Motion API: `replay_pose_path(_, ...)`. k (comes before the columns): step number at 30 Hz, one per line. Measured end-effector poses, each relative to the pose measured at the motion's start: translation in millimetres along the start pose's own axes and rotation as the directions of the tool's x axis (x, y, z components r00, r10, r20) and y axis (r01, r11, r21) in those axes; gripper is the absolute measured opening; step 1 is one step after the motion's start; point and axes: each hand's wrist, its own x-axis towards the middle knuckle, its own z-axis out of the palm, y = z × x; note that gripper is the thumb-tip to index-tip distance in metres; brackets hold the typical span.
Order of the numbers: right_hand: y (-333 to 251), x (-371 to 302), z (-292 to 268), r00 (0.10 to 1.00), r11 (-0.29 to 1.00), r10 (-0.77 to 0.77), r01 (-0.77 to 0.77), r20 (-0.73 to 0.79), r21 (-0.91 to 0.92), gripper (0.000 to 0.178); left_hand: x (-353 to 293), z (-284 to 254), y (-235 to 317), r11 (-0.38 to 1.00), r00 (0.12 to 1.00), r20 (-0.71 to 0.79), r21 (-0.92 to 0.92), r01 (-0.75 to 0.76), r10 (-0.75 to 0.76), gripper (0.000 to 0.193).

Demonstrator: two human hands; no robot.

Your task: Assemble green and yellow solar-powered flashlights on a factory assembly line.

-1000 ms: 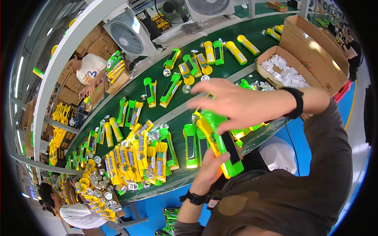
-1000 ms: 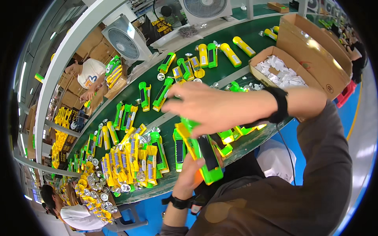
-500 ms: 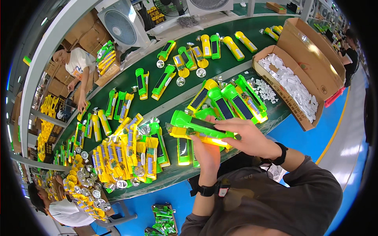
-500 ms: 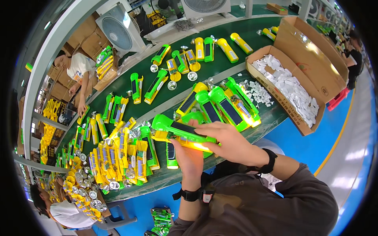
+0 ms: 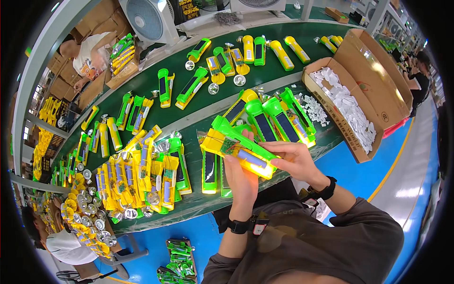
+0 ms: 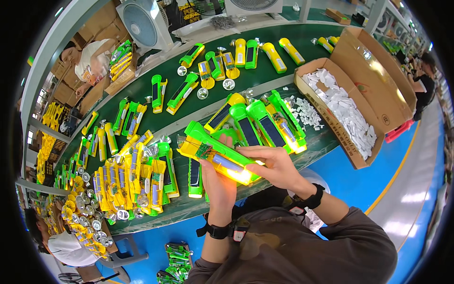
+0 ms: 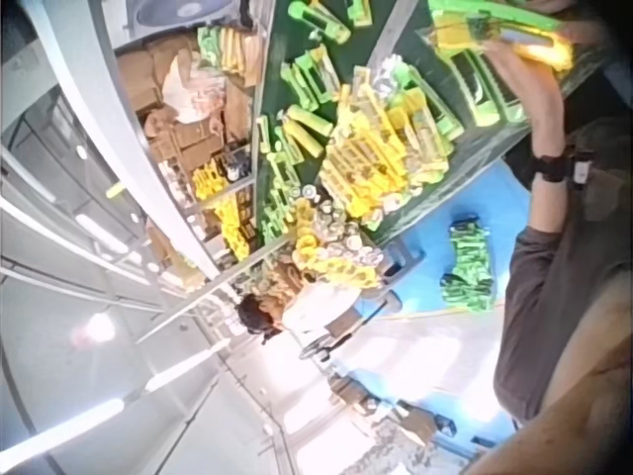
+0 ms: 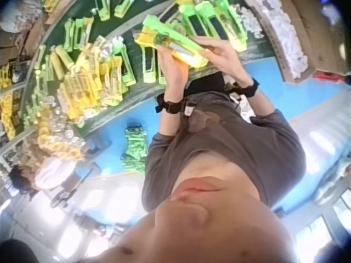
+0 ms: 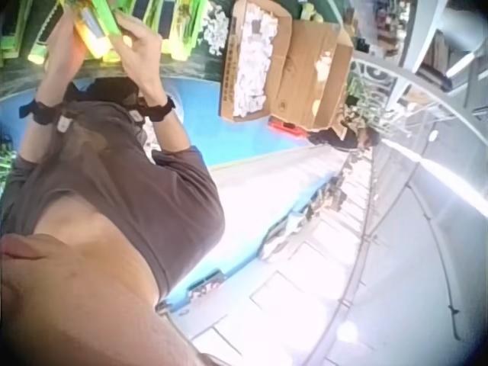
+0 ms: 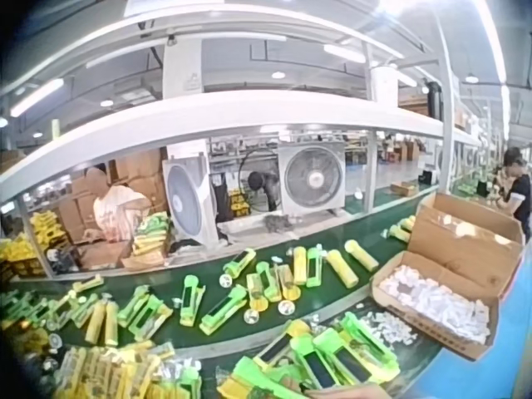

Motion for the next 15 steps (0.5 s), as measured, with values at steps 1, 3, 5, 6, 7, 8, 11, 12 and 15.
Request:
replay_pose_path(1, -0.6, -1.0, -0.5, 1.000, 0.998, -0.018, 0.018, -0.003, -0.068, 0.036, 0.1, 0.5, -0.3, 1.000, 1.000, 0.001, -0.003, 0.000, 0.000, 0.064)
replay_pose_path(3, 5.0, -3.1, -0.9, 0.999, 0.997, -0.034, 0.034, -0.005, -0.065, 0.035, -0.8, 0.4, -0.3, 1.000, 1.000, -0.002, 0.013, 0.005, -0.005, 0.062)
replay_pose_path(5, 7.5, -6.5, 2.6, 0.998, 0.999, -0.044, 0.043, -0.042, -0.013, 0.034, -1.3, -3.3, -1.6, 1.000, 1.000, 0.013, 0.007, 0.010, -0.010, 0.060)
replay_pose_path(6, 6.3, -6.8, 3.0, 0.998, 0.999, -0.044, 0.043, -0.045, -0.012, 0.034, -1.8, -5.8, -1.4, 1.000, 1.000, 0.020, 0.006, 0.012, -0.012, 0.058)
replay_pose_path(7, 4.5, -7.0, 3.1, 0.996, 0.992, -0.083, 0.080, -0.030, -0.096, 0.034, -1.9, -7.3, -1.5, 1.000, 1.000, 0.021, 0.007, 0.013, -0.014, 0.058)
replay_pose_path(8, 3.7, -6.9, 3.4, 0.993, 0.977, -0.120, 0.116, -0.011, -0.178, 0.035, -1.9, -8.7, -1.6, 1.000, 1.000, 0.025, 0.028, -0.006, 0.005, 0.058)
replay_pose_path(11, 6.6, -5.9, 2.2, 0.988, 0.971, -0.152, 0.154, 0.021, -0.183, 0.035, -2.9, -13.8, -5.1, 0.998, 1.000, 0.013, 0.059, -0.017, 0.016, 0.059)
replay_pose_path(12, 7.8, -6.4, 2.6, 0.988, 0.971, -0.152, 0.152, 0.012, -0.185, 0.035, -3.4, -14.3, -5.9, 0.998, 1.000, -0.009, 0.066, -0.019, 0.020, 0.059)
replay_pose_path(15, 6.7, -6.3, 6.7, 0.994, 0.983, -0.104, 0.101, -0.010, -0.152, 0.033, -6.2, -9.5, -3.6, 0.993, 0.999, -0.035, 0.109, -0.034, 0.038, 0.062)
